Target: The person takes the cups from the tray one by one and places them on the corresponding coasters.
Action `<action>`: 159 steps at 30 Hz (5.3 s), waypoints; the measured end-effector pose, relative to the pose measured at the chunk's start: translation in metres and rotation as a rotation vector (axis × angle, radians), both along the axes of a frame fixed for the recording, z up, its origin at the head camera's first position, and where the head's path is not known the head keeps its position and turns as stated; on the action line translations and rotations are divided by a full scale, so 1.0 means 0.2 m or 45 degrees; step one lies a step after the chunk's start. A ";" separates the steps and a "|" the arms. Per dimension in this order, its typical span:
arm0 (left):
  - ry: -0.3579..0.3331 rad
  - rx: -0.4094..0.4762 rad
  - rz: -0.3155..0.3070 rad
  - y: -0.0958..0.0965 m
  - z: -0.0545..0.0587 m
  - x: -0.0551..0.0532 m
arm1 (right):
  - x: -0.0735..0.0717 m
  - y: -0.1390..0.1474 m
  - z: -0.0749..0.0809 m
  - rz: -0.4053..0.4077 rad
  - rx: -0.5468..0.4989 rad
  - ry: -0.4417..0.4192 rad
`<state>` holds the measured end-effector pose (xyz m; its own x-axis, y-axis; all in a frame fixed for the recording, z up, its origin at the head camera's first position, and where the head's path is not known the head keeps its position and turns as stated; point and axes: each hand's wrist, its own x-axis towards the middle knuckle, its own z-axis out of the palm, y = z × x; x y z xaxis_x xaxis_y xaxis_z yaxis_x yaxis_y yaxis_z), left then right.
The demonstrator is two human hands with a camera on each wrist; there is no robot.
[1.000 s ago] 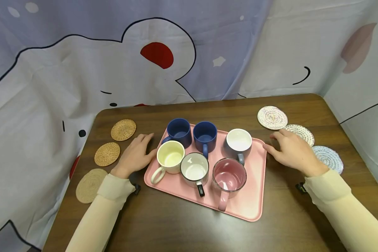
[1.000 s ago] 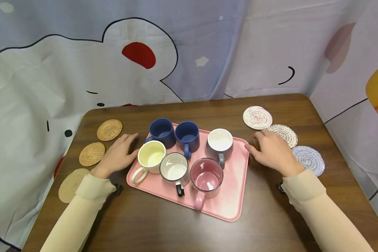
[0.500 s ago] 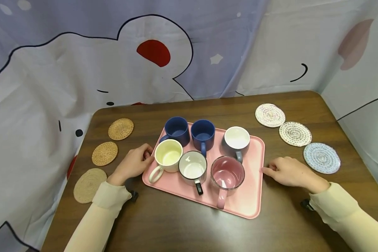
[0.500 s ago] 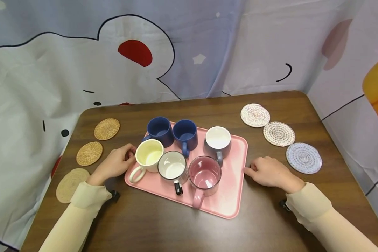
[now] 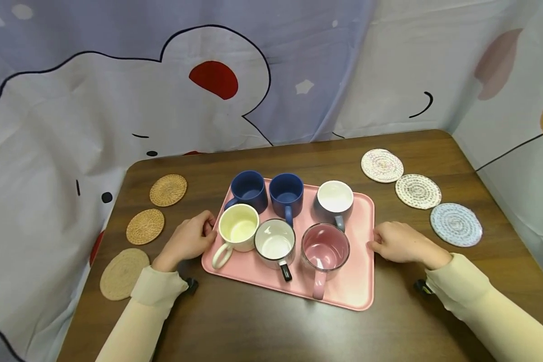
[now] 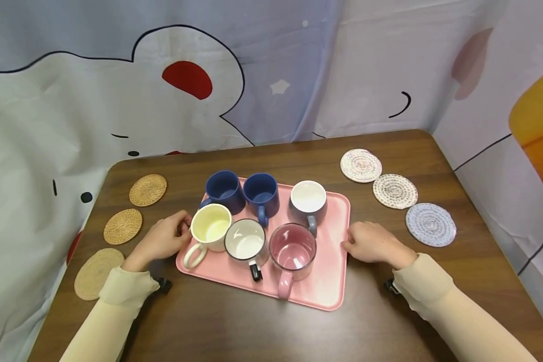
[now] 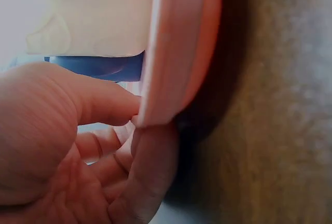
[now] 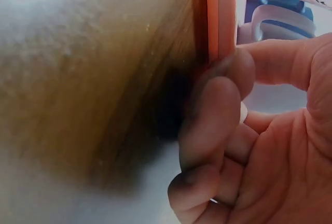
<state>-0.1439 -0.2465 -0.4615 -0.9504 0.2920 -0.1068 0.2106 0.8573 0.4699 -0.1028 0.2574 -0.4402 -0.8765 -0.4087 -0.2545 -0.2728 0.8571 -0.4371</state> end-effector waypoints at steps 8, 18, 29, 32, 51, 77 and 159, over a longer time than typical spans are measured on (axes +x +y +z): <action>-0.072 0.056 -0.006 -0.03 0.00 0.02 | -0.09 0.01 0.00 -0.014 0.032 -0.042; -0.364 0.262 -0.086 -0.06 -0.01 0.01 | -0.17 0.03 -0.01 -0.016 0.017 -0.063; -0.695 0.434 -0.123 -0.08 -0.02 0.04 | -0.15 0.05 -0.01 -0.029 0.004 -0.069; -0.737 0.445 -0.137 -0.08 -0.02 0.05 | -0.14 0.05 -0.01 -0.027 -0.003 -0.062; -0.538 0.470 -0.021 -0.06 -0.02 -0.10 | -0.24 0.09 0.02 -0.040 -0.025 0.002; -0.459 0.379 -0.115 -0.07 -0.06 -0.06 | -0.71 0.26 -0.03 -0.234 0.106 0.259; -0.513 0.490 -0.126 -0.02 -0.07 -0.10 | -0.70 0.20 0.07 -0.005 -0.002 0.467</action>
